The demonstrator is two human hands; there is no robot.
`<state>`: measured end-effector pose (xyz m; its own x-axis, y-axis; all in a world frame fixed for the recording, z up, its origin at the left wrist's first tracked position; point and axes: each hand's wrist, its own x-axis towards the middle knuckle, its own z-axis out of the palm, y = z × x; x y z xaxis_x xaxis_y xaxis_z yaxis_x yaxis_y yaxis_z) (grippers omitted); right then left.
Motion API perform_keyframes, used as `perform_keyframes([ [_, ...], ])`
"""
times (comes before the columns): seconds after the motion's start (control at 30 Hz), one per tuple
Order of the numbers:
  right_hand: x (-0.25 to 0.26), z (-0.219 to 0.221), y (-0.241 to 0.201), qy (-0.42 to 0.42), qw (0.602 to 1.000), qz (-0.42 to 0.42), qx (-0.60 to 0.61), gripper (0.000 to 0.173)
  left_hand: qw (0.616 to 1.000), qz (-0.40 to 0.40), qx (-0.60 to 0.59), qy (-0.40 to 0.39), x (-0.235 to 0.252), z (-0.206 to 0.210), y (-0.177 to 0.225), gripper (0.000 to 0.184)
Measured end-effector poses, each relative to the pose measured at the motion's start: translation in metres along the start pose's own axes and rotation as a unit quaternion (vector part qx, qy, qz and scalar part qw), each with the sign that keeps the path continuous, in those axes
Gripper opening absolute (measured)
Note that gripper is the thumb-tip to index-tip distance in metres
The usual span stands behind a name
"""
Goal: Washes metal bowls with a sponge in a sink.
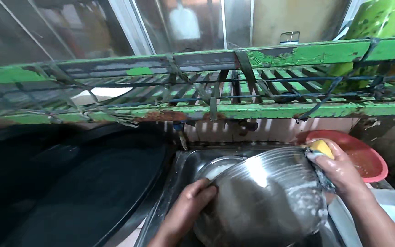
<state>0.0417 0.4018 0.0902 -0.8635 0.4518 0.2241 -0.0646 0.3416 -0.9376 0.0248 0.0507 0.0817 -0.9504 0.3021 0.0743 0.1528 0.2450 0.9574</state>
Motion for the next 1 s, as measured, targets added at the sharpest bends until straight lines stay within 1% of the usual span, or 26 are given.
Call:
perform_keyframes([
  [0.03, -0.01, 0.007, -0.017, -0.023, 0.997, -0.05, -0.051, 0.044, 0.998, -0.015, 0.053, -0.04, 0.004, 0.0, 0.008, 0.015],
  [0.07, -0.023, 0.018, -0.032, -0.052, 0.983, -0.129, -0.117, 0.042, 0.994, -0.015, 0.089, -0.067, 0.008, 0.008, 0.018, 0.018],
  [0.1, -0.038, 0.033, -0.045, -0.084, 0.954, -0.216, -0.188, 0.038, 0.991, -0.008, 0.103, -0.082, 0.008, 0.019, 0.026, 0.02],
  [0.13, -0.052, 0.048, -0.056, -0.107, 0.912, -0.306, -0.251, 0.035, 0.992, 0.004, 0.095, -0.088, 0.009, 0.031, 0.032, 0.021],
  [0.17, -0.059, 0.061, -0.063, -0.109, 0.871, -0.376, -0.298, 0.032, 0.994, 0.019, 0.075, -0.078, 0.009, 0.041, 0.035, 0.02],
  [0.2, -0.06, 0.068, -0.064, -0.102, 0.846, -0.415, -0.317, 0.031, 0.996, 0.032, 0.055, -0.056, 0.009, 0.049, 0.033, 0.018],
  [0.23, -0.056, 0.067, -0.063, -0.106, 0.848, -0.419, -0.307, 0.031, 0.998, 0.041, 0.041, -0.036, 0.009, 0.052, 0.031, 0.018],
  [0.27, -0.048, 0.061, -0.059, -0.115, 0.867, -0.399, -0.275, 0.032, 0.998, 0.051, 0.038, -0.017, 0.008, 0.052, 0.03, 0.017],
  [0.3, -0.039, 0.051, -0.052, -0.131, 0.897, -0.357, -0.226, 0.033, 0.997, 0.062, 0.043, 0.0, 0.006, 0.048, 0.027, 0.016],
  [0.33, -0.029, 0.041, -0.042, -0.139, 0.931, -0.294, -0.167, 0.035, 0.996, 0.074, 0.051, 0.014, 0.004, 0.041, 0.024, 0.015],
  [0.37, -0.018, 0.032, -0.031, -0.129, 0.96, -0.225, -0.107, 0.037, 0.995, 0.085, 0.053, 0.024, 0.002, 0.031, 0.023, 0.013],
  [0.4, -0.008, 0.024, -0.019, -0.113, 0.981, -0.15, -0.046, 0.038, 0.994, 0.095, 0.051, 0.031, 0.0, 0.022, 0.022, 0.013],
  [0.43, -0.001, 0.019, -0.005, -0.097, 0.992, -0.077, 0.013, 0.04, 0.993, 0.104, 0.034, 0.039, -0.002, 0.014, 0.02, 0.013],
  [0.47, 0.003, 0.017, 0.012, -0.079, 0.995, -0.02, 0.066, 0.041, 0.994, 0.103, -0.003, 0.049, -0.004, 0.008, 0.017, 0.017],
  [0.53, 0.001, 0.021, 0.048, -0.039, 0.985, 0.066, 0.155, 0.043, 0.992, 0.077, -0.075, 0.071, -0.008, -0.001, 0.01, 0.023],
  [0.6, -0.015, 0.032, 0.076, -0.011, 0.965, 0.13, 0.226, 0.045, 0.986, 0.059, -0.114, 0.105, -0.012, -0.006, 0.003, 0.024],
  [0.67, -0.04, 0.047, 0.095, 0.005, 0.941, 0.173, 0.292, 0.033, 0.98, 0.036, -0.14, 0.141, -0.016, -0.009, -0.005, 0.025],
  [0.73, -0.065, 0.063, 0.123, 0.007, 0.911, 0.229, 0.344, 0.032, 0.971, 0.004, -0.166, 0.17, -0.023, -0.012, -0.013, 0.022],
  [0.8, -0.09, 0.078, 0.15, 0.006, 0.891, 0.283, 0.354, 0.042, 0.963, -0.025, -0.187, 0.195, -0.032, -0.014, -0.021, 0.019],
  [0.87, -0.113, 0.094, 0.151, 0.018, 0.888, 0.327, 0.321, 0.047, 0.953, -0.047, -0.203, 0.221, -0.043, -0.016, -0.026, 0.018],
  [0.97, -0.133, 0.118, 0.14, 0.041, 0.871, 0.349, 0.343, 0.047, 0.933, -0.069, -0.225, 0.273, -0.058, -0.018, -0.034, 0.021],
  [1.0, -0.137, 0.125, 0.14, 0.035, 0.862, 0.357, 0.359, 0.048, 0.926, -0.075, -0.233, 0.287, -0.063, -0.018, -0.037, 0.021],
])
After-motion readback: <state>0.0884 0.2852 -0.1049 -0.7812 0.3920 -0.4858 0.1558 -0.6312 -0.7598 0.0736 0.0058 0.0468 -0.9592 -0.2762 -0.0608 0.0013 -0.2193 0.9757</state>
